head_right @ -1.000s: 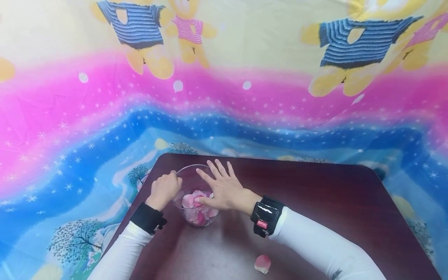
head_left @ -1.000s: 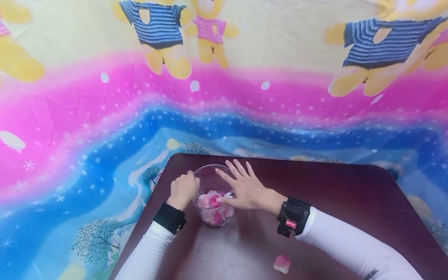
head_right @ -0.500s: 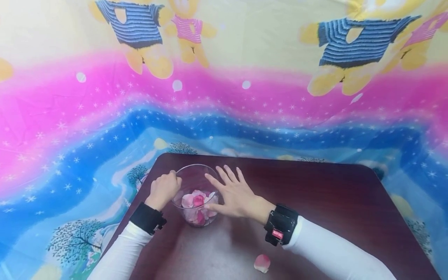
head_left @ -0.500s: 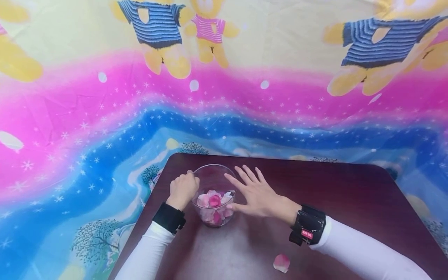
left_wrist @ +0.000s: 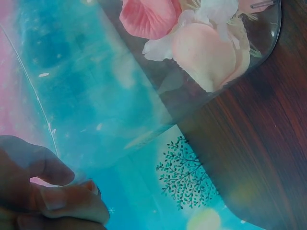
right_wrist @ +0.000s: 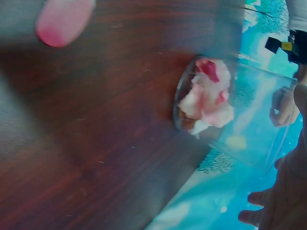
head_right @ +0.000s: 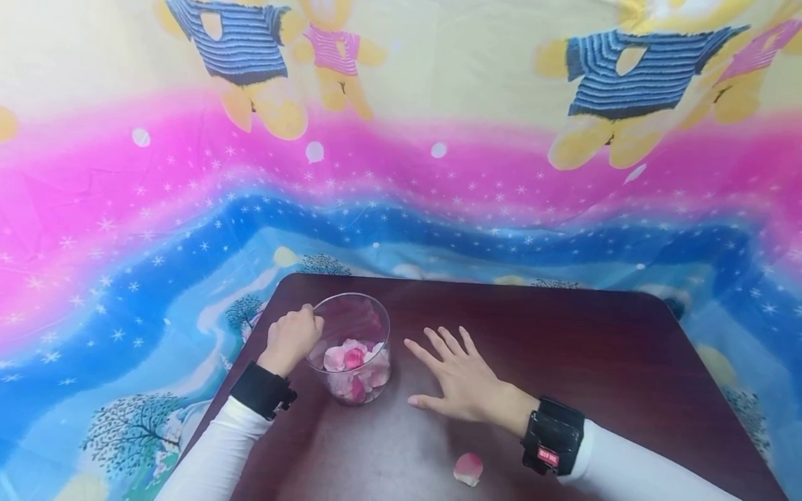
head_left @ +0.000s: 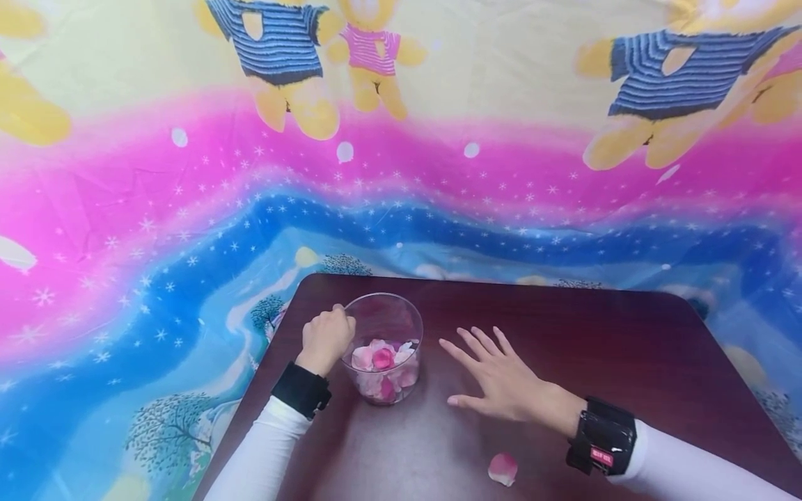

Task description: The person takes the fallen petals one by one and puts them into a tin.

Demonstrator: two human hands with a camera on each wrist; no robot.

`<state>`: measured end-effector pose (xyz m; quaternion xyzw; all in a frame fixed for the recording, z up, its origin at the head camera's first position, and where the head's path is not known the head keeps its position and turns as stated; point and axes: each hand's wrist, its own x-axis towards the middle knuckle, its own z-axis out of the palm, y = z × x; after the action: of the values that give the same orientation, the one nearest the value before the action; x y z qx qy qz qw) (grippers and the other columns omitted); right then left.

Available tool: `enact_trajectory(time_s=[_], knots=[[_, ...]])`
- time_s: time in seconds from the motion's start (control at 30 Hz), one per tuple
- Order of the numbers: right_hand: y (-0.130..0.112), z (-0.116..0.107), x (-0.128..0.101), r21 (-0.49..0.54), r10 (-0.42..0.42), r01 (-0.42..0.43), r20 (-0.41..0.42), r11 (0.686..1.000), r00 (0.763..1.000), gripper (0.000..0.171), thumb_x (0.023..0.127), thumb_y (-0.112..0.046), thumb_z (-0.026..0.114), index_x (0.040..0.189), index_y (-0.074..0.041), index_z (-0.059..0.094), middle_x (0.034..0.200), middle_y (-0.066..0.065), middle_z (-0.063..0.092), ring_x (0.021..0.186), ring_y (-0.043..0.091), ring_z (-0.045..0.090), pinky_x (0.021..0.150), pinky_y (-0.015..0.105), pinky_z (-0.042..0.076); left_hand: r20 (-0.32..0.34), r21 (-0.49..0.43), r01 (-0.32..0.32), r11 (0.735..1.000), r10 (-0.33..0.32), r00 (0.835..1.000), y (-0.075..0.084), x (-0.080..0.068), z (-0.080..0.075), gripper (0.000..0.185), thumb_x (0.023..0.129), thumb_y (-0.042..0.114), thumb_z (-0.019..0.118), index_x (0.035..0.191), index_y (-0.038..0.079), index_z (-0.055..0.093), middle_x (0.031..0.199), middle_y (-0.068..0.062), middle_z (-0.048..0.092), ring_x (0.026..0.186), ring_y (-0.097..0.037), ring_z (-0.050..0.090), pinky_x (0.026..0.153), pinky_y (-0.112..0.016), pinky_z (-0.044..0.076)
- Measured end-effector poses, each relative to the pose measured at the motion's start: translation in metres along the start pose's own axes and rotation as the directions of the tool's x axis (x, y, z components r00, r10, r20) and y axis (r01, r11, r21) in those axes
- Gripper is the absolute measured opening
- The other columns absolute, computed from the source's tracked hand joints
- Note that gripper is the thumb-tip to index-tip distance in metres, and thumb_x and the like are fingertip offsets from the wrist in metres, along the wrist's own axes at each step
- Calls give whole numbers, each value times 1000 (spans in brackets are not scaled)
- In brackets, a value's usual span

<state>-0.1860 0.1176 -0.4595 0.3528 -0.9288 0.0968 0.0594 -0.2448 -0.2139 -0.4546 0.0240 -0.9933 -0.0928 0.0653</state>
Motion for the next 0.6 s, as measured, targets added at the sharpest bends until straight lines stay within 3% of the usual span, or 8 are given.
enact_trajectory(time_s=[0.13, 0.3, 0.53, 0.6], knots=[[4, 6, -16, 16, 17, -18, 47, 1000, 999, 86, 89, -78, 46, 160, -33, 28, 164, 15, 34, 147, 44, 38, 111, 71, 31, 5, 0, -2, 1000, 2, 1000, 0, 0, -1, 35, 101, 30, 48, 99, -3, 60, 79, -22, 66, 76, -41, 69, 65, -51, 57], [9, 15, -37, 56, 15, -25, 165, 998, 986, 86, 88, -80, 46, 158, -32, 32, 163, 17, 34, 143, 48, 42, 102, 72, 40, -6, 3, -5, 1000, 5, 1000, 1, 0, -1, 34, 101, 29, 49, 98, -3, 61, 80, -23, 67, 76, -41, 69, 66, -52, 58], [14, 37, -66, 113, 13, -52, 324, 992, 946, 84, 82, -61, 72, 148, -13, 49, 153, 27, 42, 132, 50, 50, 95, 73, 43, -16, 0, -3, 1000, 3, 1000, 1, -1, -2, 33, 101, 28, 51, 96, -3, 61, 75, -21, 64, 75, -41, 69, 64, -51, 57], [14, 45, -73, 112, 12, -55, 356, 992, 934, 82, 78, -56, 78, 142, -11, 53, 147, 25, 48, 128, 46, 53, 93, 69, 47, -15, -2, 1, 1000, -1, 1000, 1, -1, -2, 33, 101, 28, 51, 96, -3, 61, 76, -22, 65, 76, -42, 69, 65, -52, 57]])
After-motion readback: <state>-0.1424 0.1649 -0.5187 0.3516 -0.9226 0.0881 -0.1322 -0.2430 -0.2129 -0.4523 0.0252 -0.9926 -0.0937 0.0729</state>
